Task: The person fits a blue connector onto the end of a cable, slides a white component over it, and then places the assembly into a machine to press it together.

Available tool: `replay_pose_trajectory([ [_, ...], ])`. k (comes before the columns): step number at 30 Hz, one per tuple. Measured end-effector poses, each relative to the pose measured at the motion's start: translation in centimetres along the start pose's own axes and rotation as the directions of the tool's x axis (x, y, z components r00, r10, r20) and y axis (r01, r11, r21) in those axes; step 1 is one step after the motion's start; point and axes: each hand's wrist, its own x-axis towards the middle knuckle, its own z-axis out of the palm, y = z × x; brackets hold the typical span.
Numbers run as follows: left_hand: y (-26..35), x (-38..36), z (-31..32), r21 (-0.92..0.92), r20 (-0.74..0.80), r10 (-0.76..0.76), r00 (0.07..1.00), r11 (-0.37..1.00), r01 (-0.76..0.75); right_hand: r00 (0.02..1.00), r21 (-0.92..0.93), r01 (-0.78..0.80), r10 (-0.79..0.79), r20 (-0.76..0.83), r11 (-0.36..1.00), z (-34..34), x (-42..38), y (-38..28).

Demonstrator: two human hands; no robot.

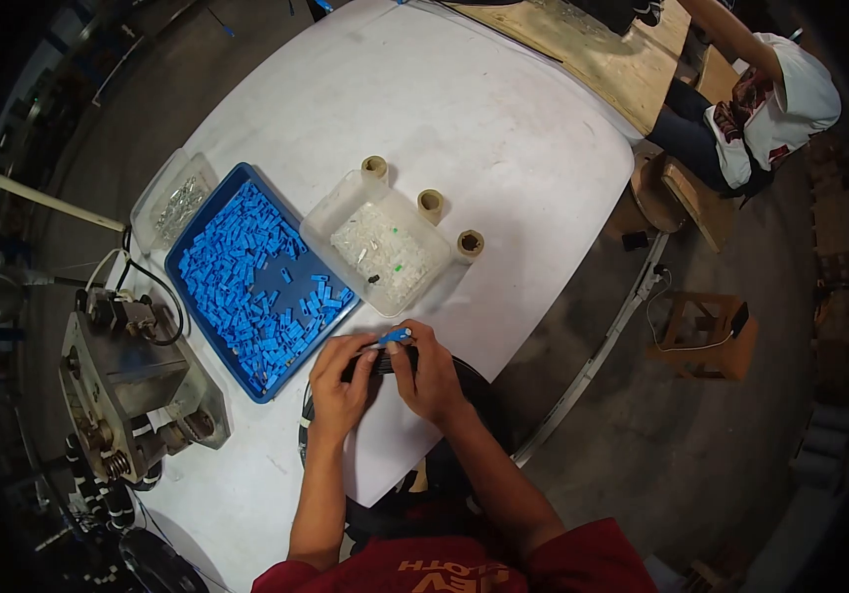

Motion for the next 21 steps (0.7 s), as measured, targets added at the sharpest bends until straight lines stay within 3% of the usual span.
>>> replay_pose_trajectory([
  [2, 0.3, 1.1, -0.4, -0.062, -0.024, -0.010, 1.000, 0.998, 0.009, 1.000, 0.007, -0.020, 0.020, 0.005, 1.000, 0.3, 0.6, -0.1],
  [6, 0.8, 4.0, -1.6, -0.240, 0.110, -0.079, 0.991, 0.965, 0.103, 1.000, 0.019, -0.006, 0.006, 0.016, 1.000, 0.9, 1.0, -0.2],
  [8, -0.2, 5.2, -1.9, -0.317, 0.214, -0.001, 0.977, 0.946, 0.070, 0.999, 0.020, 0.046, -0.046, -0.020, 0.999, 1.2, 0.9, 0.1],
  [12, -2.0, 5.0, -0.9, -0.419, 0.135, -0.074, 0.988, 0.900, 0.124, 0.995, 0.005, 0.045, -0.045, -0.092, 0.999, 1.2, 1.4, -1.0],
  [15, -2.6, 4.2, -0.5, -0.496, 0.031, -0.097, 0.995, 0.863, 0.100, 0.995, -0.089, -0.098, 0.094, -0.046, 0.991, 0.9, 2.3, -2.3],
  [19, -2.6, 4.2, -0.3, -0.458, 0.009, -0.116, 0.993, 0.882, 0.107, 0.998, -0.206, -0.055, 0.060, 0.016, 0.977, 0.3, 2.4, -1.8],
  [21, -2.4, 4.1, -0.2, -0.330, 0.060, -0.066, 0.996, 0.940, 0.082, 0.998, -0.218, -0.045, 0.055, 0.043, 0.975, -0.2, 2.2, -1.5],
])
